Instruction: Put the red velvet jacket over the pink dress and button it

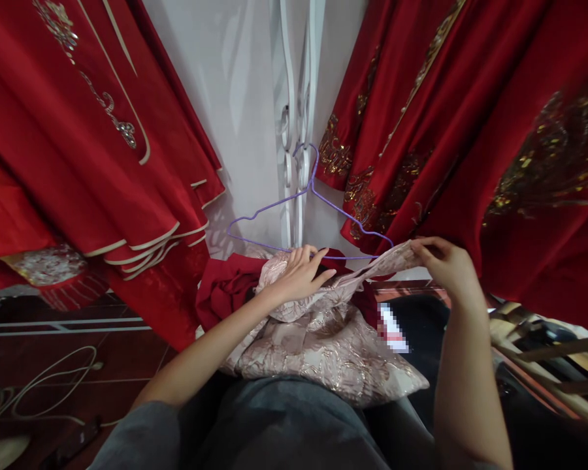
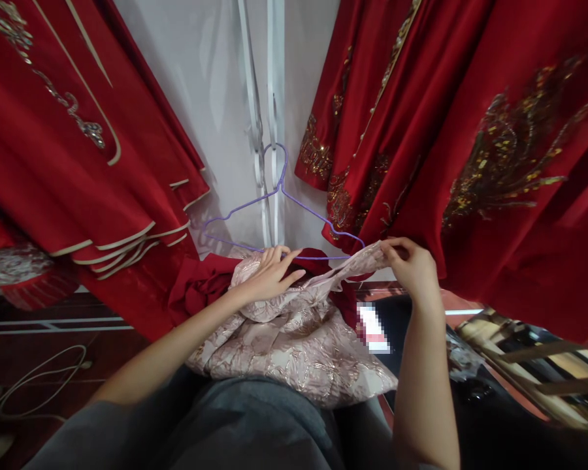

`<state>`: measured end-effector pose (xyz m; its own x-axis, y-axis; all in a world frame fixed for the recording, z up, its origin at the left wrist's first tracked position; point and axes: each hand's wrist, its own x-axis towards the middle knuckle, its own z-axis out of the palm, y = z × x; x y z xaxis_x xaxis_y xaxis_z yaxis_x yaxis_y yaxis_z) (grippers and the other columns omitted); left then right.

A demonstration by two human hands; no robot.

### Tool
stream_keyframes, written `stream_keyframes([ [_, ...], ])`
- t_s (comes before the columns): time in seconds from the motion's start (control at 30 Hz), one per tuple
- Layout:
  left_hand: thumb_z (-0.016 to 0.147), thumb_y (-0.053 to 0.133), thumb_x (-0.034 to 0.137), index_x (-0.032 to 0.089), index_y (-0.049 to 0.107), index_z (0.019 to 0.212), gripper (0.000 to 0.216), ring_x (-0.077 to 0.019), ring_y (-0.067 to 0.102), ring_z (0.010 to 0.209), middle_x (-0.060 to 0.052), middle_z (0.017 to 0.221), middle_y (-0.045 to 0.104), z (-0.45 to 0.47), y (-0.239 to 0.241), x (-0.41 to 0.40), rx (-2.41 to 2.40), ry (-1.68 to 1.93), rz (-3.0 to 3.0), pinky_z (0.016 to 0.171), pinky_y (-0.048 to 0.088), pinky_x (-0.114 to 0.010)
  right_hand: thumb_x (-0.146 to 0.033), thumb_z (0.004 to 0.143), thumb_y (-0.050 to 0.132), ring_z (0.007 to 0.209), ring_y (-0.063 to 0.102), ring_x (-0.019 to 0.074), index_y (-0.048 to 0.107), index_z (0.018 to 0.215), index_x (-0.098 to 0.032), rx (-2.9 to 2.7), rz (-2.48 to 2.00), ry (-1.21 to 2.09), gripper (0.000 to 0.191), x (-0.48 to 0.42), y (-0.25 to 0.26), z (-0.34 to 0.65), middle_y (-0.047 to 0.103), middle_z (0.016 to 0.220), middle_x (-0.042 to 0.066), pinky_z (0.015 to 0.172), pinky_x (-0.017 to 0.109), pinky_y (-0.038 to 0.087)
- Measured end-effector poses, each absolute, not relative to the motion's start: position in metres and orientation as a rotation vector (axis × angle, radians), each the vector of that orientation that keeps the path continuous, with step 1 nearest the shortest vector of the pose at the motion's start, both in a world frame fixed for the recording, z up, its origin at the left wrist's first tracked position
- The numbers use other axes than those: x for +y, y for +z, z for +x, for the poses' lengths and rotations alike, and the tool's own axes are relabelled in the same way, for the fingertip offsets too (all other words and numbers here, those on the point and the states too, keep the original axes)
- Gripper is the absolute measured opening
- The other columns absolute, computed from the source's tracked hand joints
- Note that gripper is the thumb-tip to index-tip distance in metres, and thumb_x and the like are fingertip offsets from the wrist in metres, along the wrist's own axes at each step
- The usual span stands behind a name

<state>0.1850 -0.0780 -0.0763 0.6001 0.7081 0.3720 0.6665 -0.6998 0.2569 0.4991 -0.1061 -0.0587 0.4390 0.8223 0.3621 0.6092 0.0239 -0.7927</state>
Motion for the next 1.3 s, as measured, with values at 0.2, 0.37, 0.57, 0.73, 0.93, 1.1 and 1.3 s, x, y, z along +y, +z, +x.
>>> stream_keyframes([
  [0.2, 0.094, 0.025, 0.059, 0.017, 0.039, 0.140, 0.063, -0.0266, 0.044, 0.109, -0.012, 0.118, 0.044, 0.183, -0.074, -0.079, 1.173, 0.688, 2.740, 0.101, 0.034, -0.044, -0.026, 0.072, 0.059, 0.084, 0.068, 0.0249, 0.072, 0.081, -0.022, -1.255, -1.965, 0.118, 0.016, -0.110, -0.054, 0.495, 0.074, 0.086, 0.007, 0.074, 0.033, 0.049],
  [0.37, 0.095, 0.025, 0.057, 0.015, 0.038, 0.141, 0.063, -0.0270, 0.043, 0.110, -0.013, 0.119, 0.044, 0.183, -0.073, -0.079, 1.178, 0.674, 2.724, 0.101, 0.033, -0.044, -0.025, 0.071, 0.058, 0.076, 0.067, 0.0230, 0.073, 0.080, -0.022, -1.286, -1.991, 0.072, 0.018, -0.112, -0.052, 0.496, 0.073, 0.076, 0.006, 0.068, 0.031, 0.047],
  [0.57, 0.095, 0.025, 0.056, 0.017, 0.038, 0.140, 0.061, -0.0268, 0.043, 0.109, -0.013, 0.118, 0.044, 0.182, -0.074, -0.079, 1.169, 0.689, 2.722, 0.101, 0.033, -0.045, -0.028, 0.072, 0.057, 0.079, 0.068, 0.0225, 0.072, 0.085, -0.022, -1.294, -1.968, 0.135, 0.020, -0.111, -0.056, 0.501, 0.074, 0.077, 0.005, 0.069, 0.030, 0.047],
  [0.73, 0.094, 0.026, 0.057, 0.019, 0.038, 0.141, 0.061, -0.0271, 0.043, 0.111, -0.013, 0.119, 0.044, 0.183, -0.076, -0.078, 1.139, 0.698, 2.700, 0.101, 0.033, -0.047, -0.035, 0.077, 0.061, 0.087, 0.067, 0.0236, 0.071, 0.087, -0.023, -1.295, -1.818, 0.072, 0.019, -0.114, -0.048, 0.486, 0.073, 0.098, 0.006, 0.078, 0.034, 0.049],
  [0.93, 0.094, 0.027, 0.057, 0.020, 0.031, 0.145, 0.062, -0.0264, 0.041, 0.120, -0.013, 0.125, 0.041, 0.189, -0.067, -0.081, 0.963, 0.645, 2.633, 0.108, 0.030, -0.046, -0.035, 0.084, 0.058, 0.096, 0.063, 0.0224, 0.069, 0.084, -0.021, -1.448, -1.343, -0.286, 0.018, -0.098, -0.031, 0.436, 0.068, 0.098, 0.008, 0.088, 0.036, 0.048],
  [1.1, 0.095, 0.032, 0.051, 0.021, 0.036, 0.142, 0.056, -0.0272, 0.040, 0.125, -0.013, 0.126, 0.042, 0.201, -0.061, -0.085, 0.926, 0.612, 2.526, 0.111, 0.029, -0.047, -0.040, 0.090, 0.050, 0.085, 0.063, 0.0206, 0.066, 0.091, -0.022, -1.482, -1.318, -0.240, 0.024, -0.076, -0.025, 0.407, 0.067, 0.090, 0.006, 0.079, 0.031, 0.048],
  [1.3, 0.097, 0.036, 0.042, 0.027, 0.052, 0.130, 0.040, -0.0203, 0.047, 0.123, -0.010, 0.128, 0.049, 0.168, -0.046, -0.074, 0.723, 0.774, 2.441, 0.110, 0.035, -0.039, -0.048, 0.090, 0.048, 0.071, 0.062, 0.0189, 0.061, 0.097, -0.023, -1.572, -1.415, -0.108, 0.029, -0.068, -0.029, 0.413, 0.067, 0.080, 0.003, 0.068, 0.027, 0.045],
])
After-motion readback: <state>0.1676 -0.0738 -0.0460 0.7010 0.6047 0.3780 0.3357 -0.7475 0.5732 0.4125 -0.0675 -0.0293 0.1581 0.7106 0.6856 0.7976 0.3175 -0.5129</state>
